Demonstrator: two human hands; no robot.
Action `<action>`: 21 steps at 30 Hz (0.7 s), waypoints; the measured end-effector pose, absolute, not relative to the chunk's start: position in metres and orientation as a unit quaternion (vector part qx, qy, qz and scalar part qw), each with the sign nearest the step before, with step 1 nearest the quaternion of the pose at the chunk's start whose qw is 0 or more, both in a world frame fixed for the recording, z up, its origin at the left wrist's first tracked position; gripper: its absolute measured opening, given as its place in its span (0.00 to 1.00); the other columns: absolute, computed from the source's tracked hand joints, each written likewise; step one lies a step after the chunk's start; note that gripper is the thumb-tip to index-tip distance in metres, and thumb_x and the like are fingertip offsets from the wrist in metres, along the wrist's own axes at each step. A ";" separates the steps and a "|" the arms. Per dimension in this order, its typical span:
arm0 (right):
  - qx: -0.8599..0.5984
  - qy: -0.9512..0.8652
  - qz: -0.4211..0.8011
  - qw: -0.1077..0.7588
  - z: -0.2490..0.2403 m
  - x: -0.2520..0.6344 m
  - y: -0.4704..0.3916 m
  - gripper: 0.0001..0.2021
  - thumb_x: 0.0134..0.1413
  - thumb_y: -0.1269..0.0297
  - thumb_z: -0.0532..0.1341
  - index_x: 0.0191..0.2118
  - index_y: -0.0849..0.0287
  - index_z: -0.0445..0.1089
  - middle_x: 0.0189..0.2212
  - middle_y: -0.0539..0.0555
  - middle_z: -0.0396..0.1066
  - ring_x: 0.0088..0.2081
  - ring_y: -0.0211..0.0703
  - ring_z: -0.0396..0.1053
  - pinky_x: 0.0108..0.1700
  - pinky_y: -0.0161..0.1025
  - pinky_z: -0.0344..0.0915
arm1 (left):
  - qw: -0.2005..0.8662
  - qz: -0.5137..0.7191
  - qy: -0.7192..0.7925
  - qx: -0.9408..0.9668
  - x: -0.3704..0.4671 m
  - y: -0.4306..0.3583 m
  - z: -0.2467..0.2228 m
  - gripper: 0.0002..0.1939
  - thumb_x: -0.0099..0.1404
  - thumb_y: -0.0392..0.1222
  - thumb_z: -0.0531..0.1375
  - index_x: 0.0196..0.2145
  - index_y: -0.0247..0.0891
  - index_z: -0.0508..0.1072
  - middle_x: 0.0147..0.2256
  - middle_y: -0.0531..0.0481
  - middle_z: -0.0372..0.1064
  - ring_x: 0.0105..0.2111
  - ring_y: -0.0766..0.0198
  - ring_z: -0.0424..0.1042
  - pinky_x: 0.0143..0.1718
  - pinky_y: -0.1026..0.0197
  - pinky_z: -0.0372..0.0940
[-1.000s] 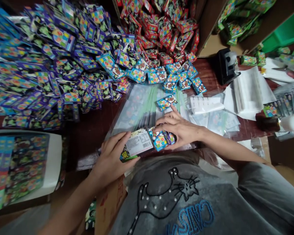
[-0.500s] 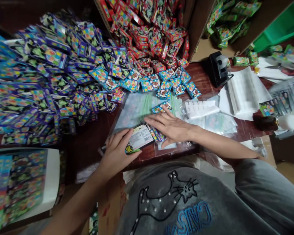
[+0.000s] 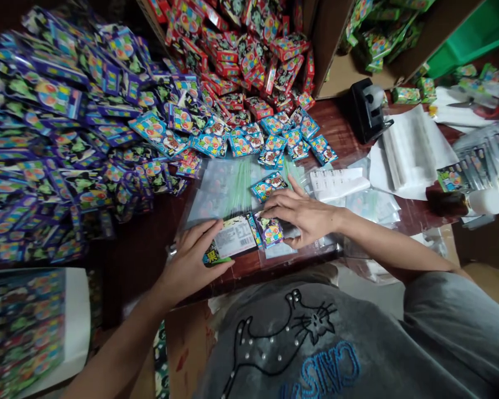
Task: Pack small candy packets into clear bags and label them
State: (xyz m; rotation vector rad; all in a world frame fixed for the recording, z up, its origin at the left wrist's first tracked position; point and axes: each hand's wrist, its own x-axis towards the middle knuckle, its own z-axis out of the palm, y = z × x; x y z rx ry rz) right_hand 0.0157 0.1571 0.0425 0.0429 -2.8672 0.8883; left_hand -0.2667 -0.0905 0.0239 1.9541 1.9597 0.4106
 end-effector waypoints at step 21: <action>-0.219 -0.941 0.175 0.191 0.054 0.025 0.220 0.29 0.72 0.42 0.61 0.69 0.52 0.69 0.72 0.64 0.65 0.72 0.63 0.61 0.76 0.77 0.41 | 0.066 0.160 0.635 0.752 -0.269 0.022 0.049 0.35 0.70 0.56 0.66 0.70 0.47 0.66 0.67 0.39 0.69 0.66 0.40 0.69 0.69 0.39 0.63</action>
